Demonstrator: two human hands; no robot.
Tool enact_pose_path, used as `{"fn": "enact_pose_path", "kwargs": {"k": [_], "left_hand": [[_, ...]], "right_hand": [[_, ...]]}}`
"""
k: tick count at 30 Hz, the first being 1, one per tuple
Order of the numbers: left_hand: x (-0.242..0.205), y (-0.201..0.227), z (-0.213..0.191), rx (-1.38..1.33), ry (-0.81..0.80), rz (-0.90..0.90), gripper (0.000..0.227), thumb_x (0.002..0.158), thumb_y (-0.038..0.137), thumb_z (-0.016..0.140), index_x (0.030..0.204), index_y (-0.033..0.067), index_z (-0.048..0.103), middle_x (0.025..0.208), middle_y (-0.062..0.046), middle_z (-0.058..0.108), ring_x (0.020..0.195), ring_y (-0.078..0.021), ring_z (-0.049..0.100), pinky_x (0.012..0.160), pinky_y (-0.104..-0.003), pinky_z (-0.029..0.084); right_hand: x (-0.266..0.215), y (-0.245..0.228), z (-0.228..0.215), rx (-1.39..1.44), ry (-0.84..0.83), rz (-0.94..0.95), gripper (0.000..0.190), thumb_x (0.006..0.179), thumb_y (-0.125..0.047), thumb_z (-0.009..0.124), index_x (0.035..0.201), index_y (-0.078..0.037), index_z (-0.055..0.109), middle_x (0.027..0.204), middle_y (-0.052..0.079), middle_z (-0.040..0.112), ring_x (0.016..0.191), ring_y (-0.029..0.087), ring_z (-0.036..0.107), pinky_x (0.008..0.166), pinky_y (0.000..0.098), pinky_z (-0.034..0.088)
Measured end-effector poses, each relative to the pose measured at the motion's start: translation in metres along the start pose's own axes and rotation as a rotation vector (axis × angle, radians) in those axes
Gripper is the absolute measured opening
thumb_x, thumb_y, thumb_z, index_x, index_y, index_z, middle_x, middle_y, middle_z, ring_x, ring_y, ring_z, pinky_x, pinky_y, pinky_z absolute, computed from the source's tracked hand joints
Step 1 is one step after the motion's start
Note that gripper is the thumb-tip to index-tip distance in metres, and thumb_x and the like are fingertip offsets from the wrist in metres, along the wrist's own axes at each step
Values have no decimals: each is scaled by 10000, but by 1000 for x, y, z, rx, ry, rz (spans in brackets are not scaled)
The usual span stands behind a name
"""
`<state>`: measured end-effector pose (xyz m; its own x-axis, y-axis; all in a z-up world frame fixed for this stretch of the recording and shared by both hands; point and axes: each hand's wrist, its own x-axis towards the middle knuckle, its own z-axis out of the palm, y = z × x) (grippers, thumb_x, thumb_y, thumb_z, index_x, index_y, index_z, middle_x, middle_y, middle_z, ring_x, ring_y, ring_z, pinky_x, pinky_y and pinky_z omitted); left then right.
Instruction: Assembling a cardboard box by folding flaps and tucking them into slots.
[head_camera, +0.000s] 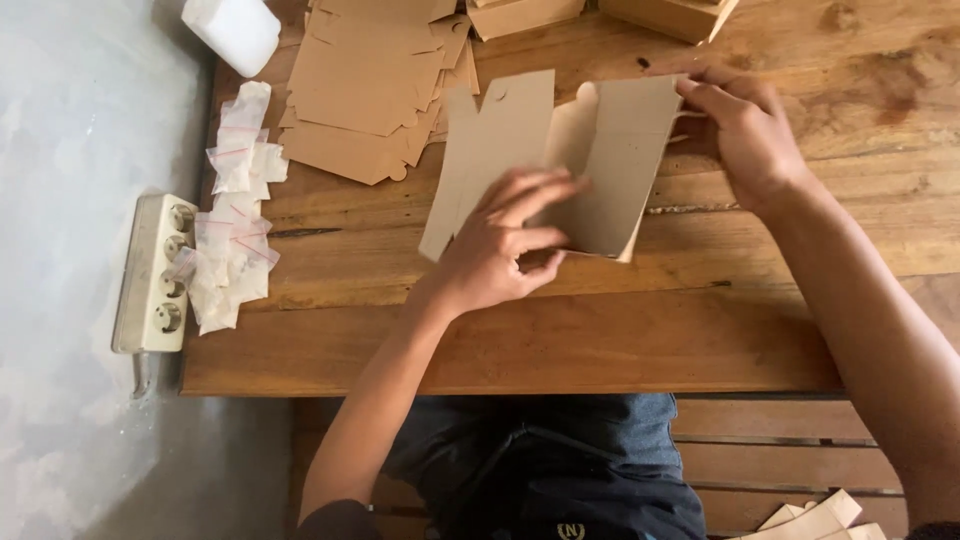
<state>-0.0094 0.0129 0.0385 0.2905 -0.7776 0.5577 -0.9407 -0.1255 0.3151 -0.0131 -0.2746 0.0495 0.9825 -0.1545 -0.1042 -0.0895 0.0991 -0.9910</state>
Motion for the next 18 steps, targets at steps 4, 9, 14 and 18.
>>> {"fn": "enact_pose_path", "kwargs": {"k": [4, 9, 14, 18], "left_hand": [[-10, -13, -5, 160, -31, -138, 93, 819, 115, 852, 779, 107, 769, 1588, -104, 386, 1480, -288, 370, 1297, -603, 233], [-14, -19, -20, 124, -3, -238, 175, 726, 182, 963, 769, 145, 797, 1572, -93, 392, 1465, -308, 361, 1266, -626, 250], [-19, -29, -30, 98, 102, -329, 254, 719, 69, 956, 900, 106, 782, 1555, -98, 398, 1453, -308, 391, 1261, -575, 332], [-25, -49, -30, 55, 347, -441, 643, 798, 26, 890, 1335, 62, 538, 1339, -152, 569, 1243, -282, 590, 930, -360, 629]], "right_hand": [[-16, -15, -1, -217, -50, -311, 184, 1142, 20, 520, 1305, -52, 567, 1063, 148, 686, 871, 192, 710, 777, 280, 645], [-24, -16, -15, -280, -126, -513, 101, 1132, 76, 531, 1147, 96, 628, 1125, 218, 655, 986, 285, 696, 931, 349, 666], [-37, -22, -27, -527, -203, -745, 247, 973, 69, 498, 1119, 135, 685, 956, 208, 683, 692, 186, 553, 595, 286, 394], [-68, -47, -2, -716, -208, -749, 166, 920, 122, 664, 1069, 64, 708, 1020, 192, 720, 882, 211, 678, 818, 299, 519]]}}
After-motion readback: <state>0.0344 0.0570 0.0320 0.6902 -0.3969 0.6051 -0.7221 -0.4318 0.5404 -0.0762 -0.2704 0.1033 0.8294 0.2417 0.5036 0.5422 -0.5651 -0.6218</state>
